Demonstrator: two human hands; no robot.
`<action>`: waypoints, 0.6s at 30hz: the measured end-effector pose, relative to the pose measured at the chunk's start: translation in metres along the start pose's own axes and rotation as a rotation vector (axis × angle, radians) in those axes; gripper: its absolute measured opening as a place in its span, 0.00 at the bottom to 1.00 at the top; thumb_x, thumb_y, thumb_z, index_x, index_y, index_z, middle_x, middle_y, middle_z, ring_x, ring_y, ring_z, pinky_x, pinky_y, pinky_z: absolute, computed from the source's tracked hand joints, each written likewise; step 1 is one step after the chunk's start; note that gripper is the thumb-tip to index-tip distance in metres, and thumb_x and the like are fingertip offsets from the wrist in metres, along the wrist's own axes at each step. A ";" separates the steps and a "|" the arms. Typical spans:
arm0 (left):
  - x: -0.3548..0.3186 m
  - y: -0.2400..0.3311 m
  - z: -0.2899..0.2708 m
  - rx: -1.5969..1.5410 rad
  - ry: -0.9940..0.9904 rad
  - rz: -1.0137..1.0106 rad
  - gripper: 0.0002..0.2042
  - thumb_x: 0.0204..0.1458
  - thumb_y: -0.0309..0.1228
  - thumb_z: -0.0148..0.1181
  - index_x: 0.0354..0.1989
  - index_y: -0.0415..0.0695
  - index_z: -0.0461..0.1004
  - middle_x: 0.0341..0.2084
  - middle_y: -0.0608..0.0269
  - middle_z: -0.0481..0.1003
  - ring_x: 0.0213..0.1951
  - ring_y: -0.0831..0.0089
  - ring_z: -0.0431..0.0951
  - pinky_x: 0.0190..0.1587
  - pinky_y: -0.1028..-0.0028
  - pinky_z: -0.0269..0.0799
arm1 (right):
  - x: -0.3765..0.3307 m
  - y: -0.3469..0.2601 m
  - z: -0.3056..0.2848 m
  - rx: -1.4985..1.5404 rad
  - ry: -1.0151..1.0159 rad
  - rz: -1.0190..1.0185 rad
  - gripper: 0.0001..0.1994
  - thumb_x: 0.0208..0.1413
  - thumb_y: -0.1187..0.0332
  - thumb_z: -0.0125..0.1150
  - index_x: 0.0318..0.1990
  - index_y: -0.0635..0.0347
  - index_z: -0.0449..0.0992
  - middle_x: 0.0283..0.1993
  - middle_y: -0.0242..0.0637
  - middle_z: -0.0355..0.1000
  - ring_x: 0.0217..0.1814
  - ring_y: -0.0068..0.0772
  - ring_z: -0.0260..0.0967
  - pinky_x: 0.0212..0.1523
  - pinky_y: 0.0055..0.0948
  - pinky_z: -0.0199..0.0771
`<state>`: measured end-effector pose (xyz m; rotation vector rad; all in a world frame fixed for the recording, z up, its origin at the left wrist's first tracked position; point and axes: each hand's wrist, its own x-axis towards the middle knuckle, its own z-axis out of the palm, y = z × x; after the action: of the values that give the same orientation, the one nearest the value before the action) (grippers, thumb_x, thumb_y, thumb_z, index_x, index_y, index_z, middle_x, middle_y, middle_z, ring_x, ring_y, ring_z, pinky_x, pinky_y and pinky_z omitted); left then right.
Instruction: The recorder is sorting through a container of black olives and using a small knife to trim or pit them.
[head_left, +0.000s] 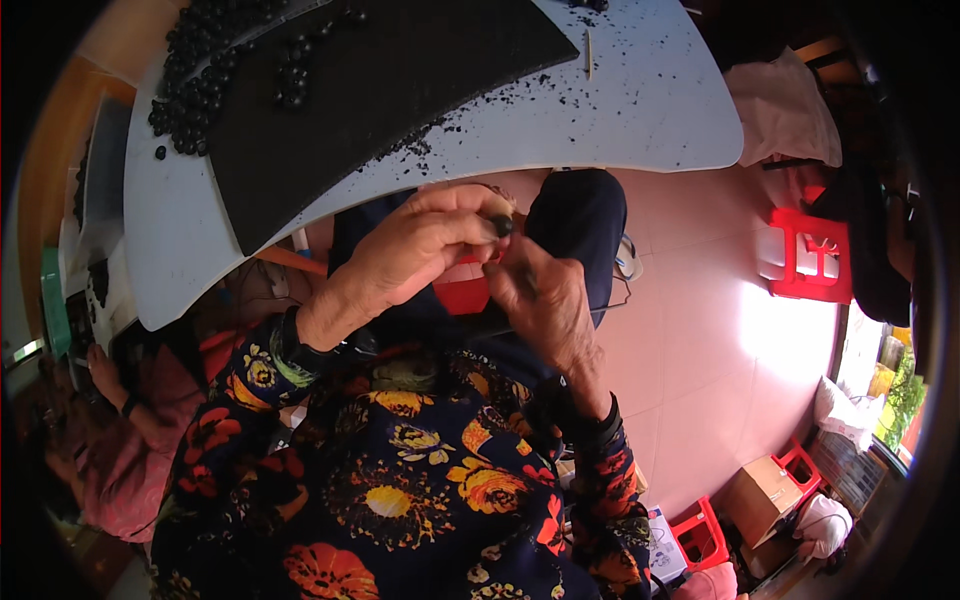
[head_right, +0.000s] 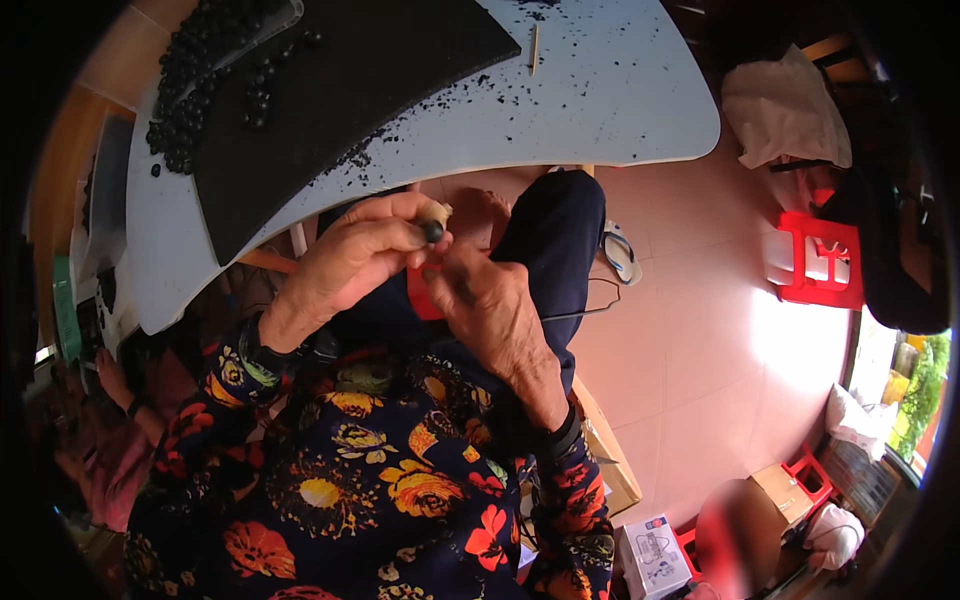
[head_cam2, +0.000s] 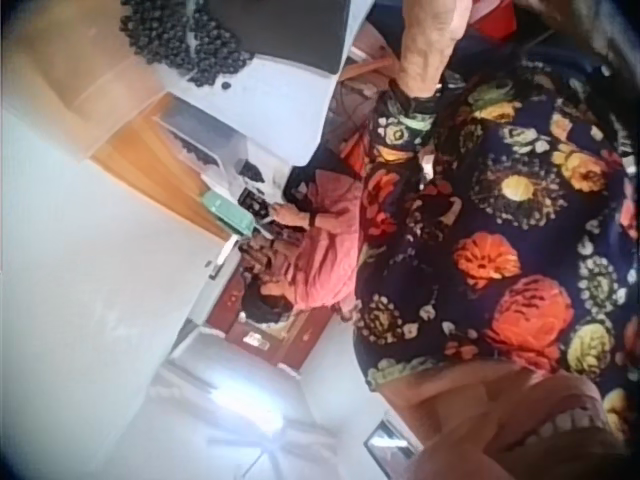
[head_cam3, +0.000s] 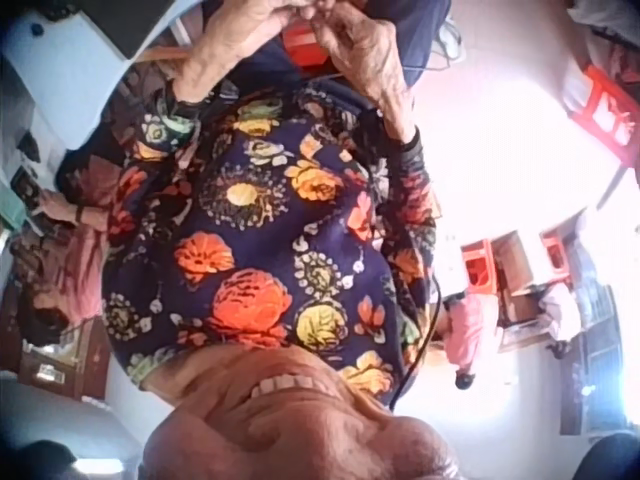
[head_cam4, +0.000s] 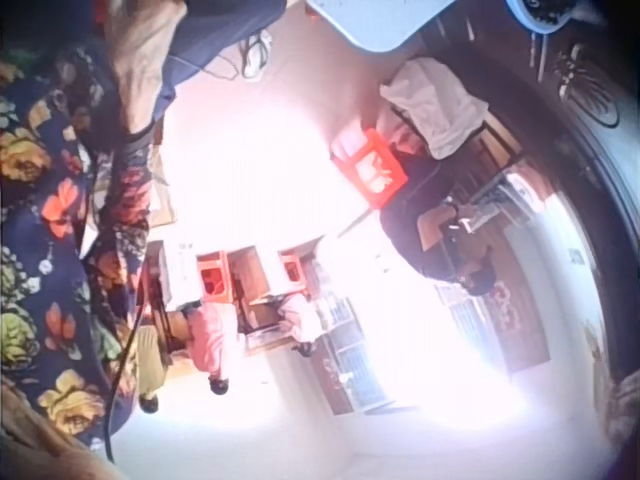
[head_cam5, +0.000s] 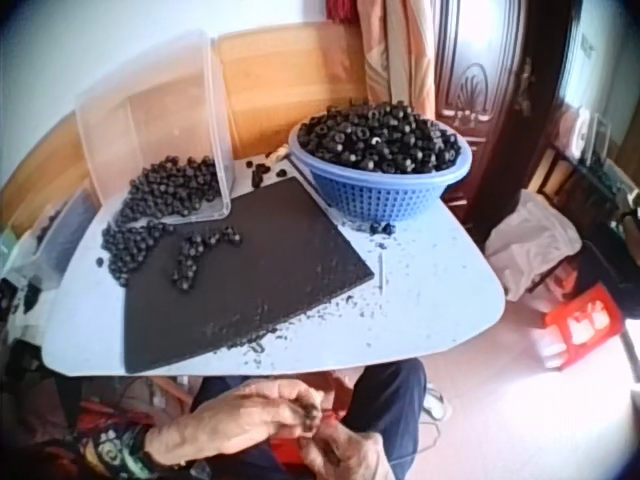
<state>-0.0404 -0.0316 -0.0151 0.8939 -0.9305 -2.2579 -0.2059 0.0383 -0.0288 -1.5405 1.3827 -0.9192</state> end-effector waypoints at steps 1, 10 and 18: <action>0.001 0.001 0.000 -0.002 -0.002 0.004 0.10 0.50 0.24 0.53 0.40 0.34 0.71 0.30 0.66 0.71 0.34 0.78 0.70 0.39 0.79 0.67 | -0.002 -0.002 0.000 0.000 -0.070 0.007 0.07 0.50 0.73 0.60 0.35 0.64 0.71 0.20 0.50 0.68 0.24 0.54 0.69 0.24 0.34 0.69; -0.008 0.007 -0.005 -0.054 -0.162 0.116 0.13 0.50 0.21 0.49 0.45 0.35 0.70 0.35 0.63 0.71 0.32 0.75 0.68 0.48 0.74 0.66 | -0.020 0.002 0.000 0.361 0.001 0.117 0.10 0.57 0.65 0.57 0.29 0.64 0.72 0.16 0.24 0.61 0.20 0.14 0.51 0.21 0.20 0.54; -0.020 0.010 0.000 0.036 -0.178 -0.040 0.13 0.50 0.23 0.48 0.44 0.34 0.70 0.34 0.62 0.70 0.31 0.78 0.69 0.40 0.78 0.67 | -0.013 -0.014 -0.006 0.181 -0.050 -0.033 0.10 0.58 0.63 0.56 0.36 0.62 0.74 0.18 0.35 0.67 0.20 0.20 0.61 0.24 0.24 0.63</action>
<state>-0.0256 -0.0245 0.0002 0.7420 -1.0427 -2.3919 -0.2072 0.0509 -0.0132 -1.4424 1.2077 -0.9909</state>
